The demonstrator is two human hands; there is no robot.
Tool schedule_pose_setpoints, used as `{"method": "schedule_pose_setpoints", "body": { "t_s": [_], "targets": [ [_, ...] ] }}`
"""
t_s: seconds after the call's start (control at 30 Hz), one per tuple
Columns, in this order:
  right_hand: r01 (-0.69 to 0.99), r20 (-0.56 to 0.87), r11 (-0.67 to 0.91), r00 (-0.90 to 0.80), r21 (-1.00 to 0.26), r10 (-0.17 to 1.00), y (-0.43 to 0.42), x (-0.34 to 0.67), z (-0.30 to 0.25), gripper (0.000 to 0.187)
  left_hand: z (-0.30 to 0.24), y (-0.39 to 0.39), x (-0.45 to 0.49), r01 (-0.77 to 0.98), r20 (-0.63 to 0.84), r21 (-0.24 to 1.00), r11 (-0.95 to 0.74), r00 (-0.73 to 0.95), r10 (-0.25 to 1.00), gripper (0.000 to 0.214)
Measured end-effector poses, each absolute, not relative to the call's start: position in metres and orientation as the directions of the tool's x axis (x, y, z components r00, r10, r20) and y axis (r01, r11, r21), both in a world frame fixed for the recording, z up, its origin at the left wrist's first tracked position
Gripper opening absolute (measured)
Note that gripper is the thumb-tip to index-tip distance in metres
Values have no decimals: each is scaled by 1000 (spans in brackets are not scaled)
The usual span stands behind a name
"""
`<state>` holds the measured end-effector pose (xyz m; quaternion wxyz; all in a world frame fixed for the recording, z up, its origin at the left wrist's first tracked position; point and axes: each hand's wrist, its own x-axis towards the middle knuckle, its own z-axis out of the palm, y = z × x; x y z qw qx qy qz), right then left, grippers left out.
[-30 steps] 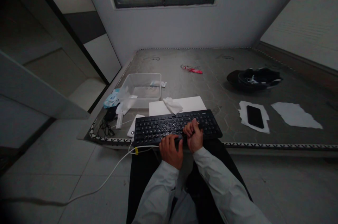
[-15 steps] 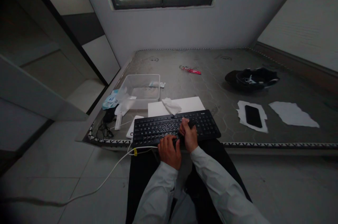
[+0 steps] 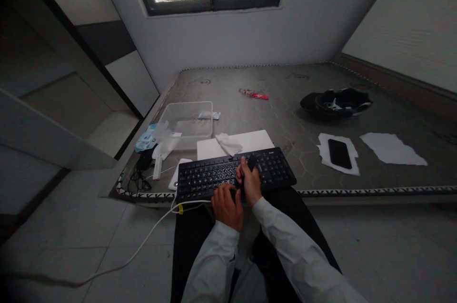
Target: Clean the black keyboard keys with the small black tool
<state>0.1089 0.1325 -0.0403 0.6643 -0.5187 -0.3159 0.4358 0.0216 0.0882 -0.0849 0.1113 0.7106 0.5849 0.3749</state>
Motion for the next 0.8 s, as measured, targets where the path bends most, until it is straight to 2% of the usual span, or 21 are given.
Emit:
{"method": "schedule_pose_setpoints", "body": {
  "t_s": [0.23,0.43,0.67,0.8],
  "targets": [
    [-281,-80,37,393,-959,916,141,103,-42,53,-82,90,22,759,366,586,-284,64,928,15],
    [-335,-79,49,359,-941,930,149,105,-54,47,-80,93,19,782,344,554,-285,96,934,15],
    [-367,6,152,371,-918,929,147,106,-66,40,-75,98,12,805,304,508,-307,166,938,24],
    [-380,47,225,425,-897,904,143,105,-65,36,-81,102,9,770,331,533,-351,192,924,24]
  ]
}}
